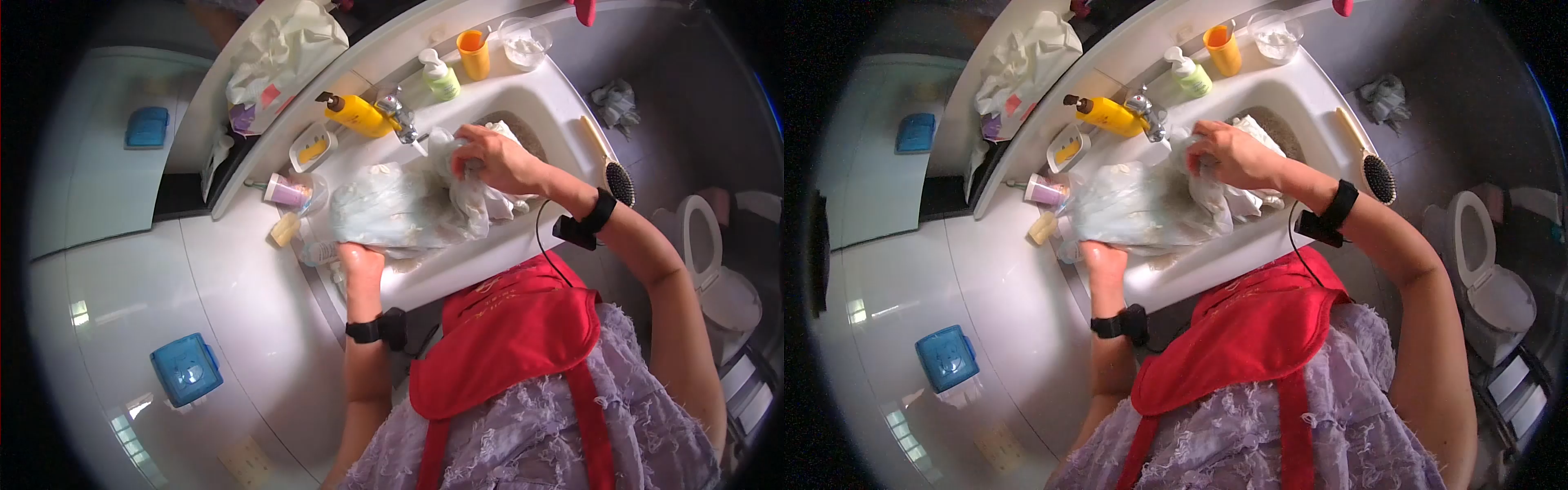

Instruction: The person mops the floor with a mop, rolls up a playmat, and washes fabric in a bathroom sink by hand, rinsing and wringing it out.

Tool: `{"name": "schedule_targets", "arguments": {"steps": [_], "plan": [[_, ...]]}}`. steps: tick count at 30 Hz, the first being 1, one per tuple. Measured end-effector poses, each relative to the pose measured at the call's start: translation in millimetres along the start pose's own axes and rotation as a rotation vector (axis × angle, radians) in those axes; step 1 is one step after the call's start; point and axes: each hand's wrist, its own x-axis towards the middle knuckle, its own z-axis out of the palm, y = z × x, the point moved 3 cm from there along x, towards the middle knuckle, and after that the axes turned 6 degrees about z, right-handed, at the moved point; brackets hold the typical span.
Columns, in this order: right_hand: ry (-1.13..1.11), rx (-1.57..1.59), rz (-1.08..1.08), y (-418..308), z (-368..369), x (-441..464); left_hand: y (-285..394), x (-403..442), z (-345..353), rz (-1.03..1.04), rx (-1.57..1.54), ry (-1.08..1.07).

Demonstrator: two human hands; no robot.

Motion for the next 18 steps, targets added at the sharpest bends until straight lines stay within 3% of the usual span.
{"name": "schedule_targets", "arguments": {"steps": [2, 5, 7, 9, 10, 12, 14, 18], "plan": [[-0.057, -0.133, 0.107, 37.4, 30.9, -8.8, -30.1, 13.8, -29.1, 0.004, 0.144, 0.021], [-0.277, -0.417, 0.298, 61.5, 57.0, -34.5, -75.7, 25.6, -71.9, 0.023, 0.801, 0.025], [-0.343, -0.336, 0.414, 75.4, 73.2, -40.6, -87.7, 8.1, -60.4, 0.468, 1.542, -0.281], [-0.289, -0.347, 0.450, 72.4, 77.9, -40.6, -119.1, -7.1, -62.5, 0.445, 1.660, -0.278], [-0.298, -0.372, 0.421, 79.6, 86.0, -38.5, -137.2, -9.5, -65.0, 0.448, 1.701, -0.400], [-0.304, -0.415, 0.388, 92.5, 109.2, -38.7, -164.5, -10.5, -60.8, 0.293, 1.699, -0.465], [-0.333, -0.454, 0.370, 102.3, 126.8, -34.2, -184.1, -5.2, -52.6, -0.009, 1.603, -0.356], [-0.413, -0.529, 0.464, 112.6, 148.9, -10.1, -207.1, 31.6, -53.0, -0.039, 1.678, -0.354]]}}
